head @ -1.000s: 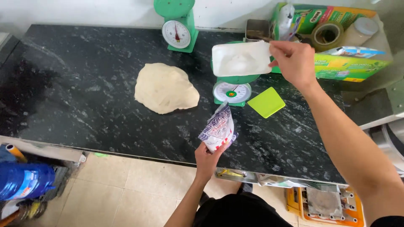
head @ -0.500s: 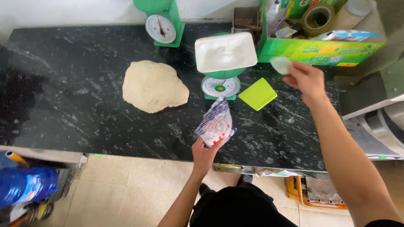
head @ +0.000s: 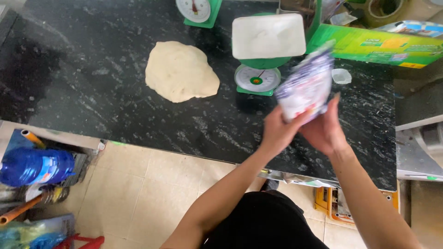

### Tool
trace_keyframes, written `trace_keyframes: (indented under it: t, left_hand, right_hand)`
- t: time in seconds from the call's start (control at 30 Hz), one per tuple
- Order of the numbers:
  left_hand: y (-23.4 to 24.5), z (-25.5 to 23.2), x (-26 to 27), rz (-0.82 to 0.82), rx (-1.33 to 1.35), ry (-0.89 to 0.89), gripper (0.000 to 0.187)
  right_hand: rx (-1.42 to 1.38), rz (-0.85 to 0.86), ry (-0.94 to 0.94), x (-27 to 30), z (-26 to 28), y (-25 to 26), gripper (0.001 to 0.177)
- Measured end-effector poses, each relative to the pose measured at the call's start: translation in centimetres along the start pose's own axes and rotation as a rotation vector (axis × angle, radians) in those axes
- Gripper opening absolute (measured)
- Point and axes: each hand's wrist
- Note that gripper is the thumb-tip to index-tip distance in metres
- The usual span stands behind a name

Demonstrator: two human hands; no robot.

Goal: Weighing dry ingredients using a kitchen scale for baking.

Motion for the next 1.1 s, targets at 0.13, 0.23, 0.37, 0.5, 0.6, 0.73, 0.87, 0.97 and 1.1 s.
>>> trace_keyframes:
  t: [0.13,0.23,0.37,0.5,0.6,0.73,0.87,0.97,1.1]
  left_hand:
    - [-2.3,-3.6,-0.6,0.003,-0.175,-0.112,0.058]
    - [-0.8,-5.1,-0.1,-0.003,-0.409,-0.489,0.070]
    - [5.5,-4.4,1.6,0.010,-0.385,-0.205,0.061]
    - [14.4,1.0,3.7,-0.241,-0.612,-0.021,0.037]
    - [19.1,4.4,4.4,-0.242,-0.213,-0.080,0.034]
    - [19.1,2.7,5.0,-0.391,-0.410,0.102,0.033]
    - [18.6,2.2,5.7,-0.404,-0.580,-0.094,0.032]
    - [18.2,1.6,5.9,-0.369,-0.623,-0.126,0.031]
    - [18.2,1.3,6.0,-0.348,-0.652,-0.194,0.032]
  right_hand:
    - [-0.139,-0.022,0.202,-2.1,-0.2,2.3,0.085]
    - [-0.119,-0.017,0.348,-3.6,1.9,2.7,0.080]
    - [-0.115,0.046,0.464,-5.3,6.6,0.2,0.080]
    - [0.189,0.042,0.733,-8.6,10.0,1.7,0.085]
    - [0.191,-0.211,0.767,-10.4,11.5,0.7,0.081]
    - [0.224,-0.240,0.855,-13.1,11.4,0.9,0.067]
    - [0.323,-0.246,0.956,-13.9,11.2,0.1,0.047]
    - [0.350,-0.308,0.908,-14.1,11.3,0.1,0.041]
    - [0.391,-0.299,0.960,-14.3,11.4,-0.3,0.039]
Point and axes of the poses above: each hand's wrist, its own x-axis away from the middle knuckle, its own y-axis out of the back of the hand, z = x × y
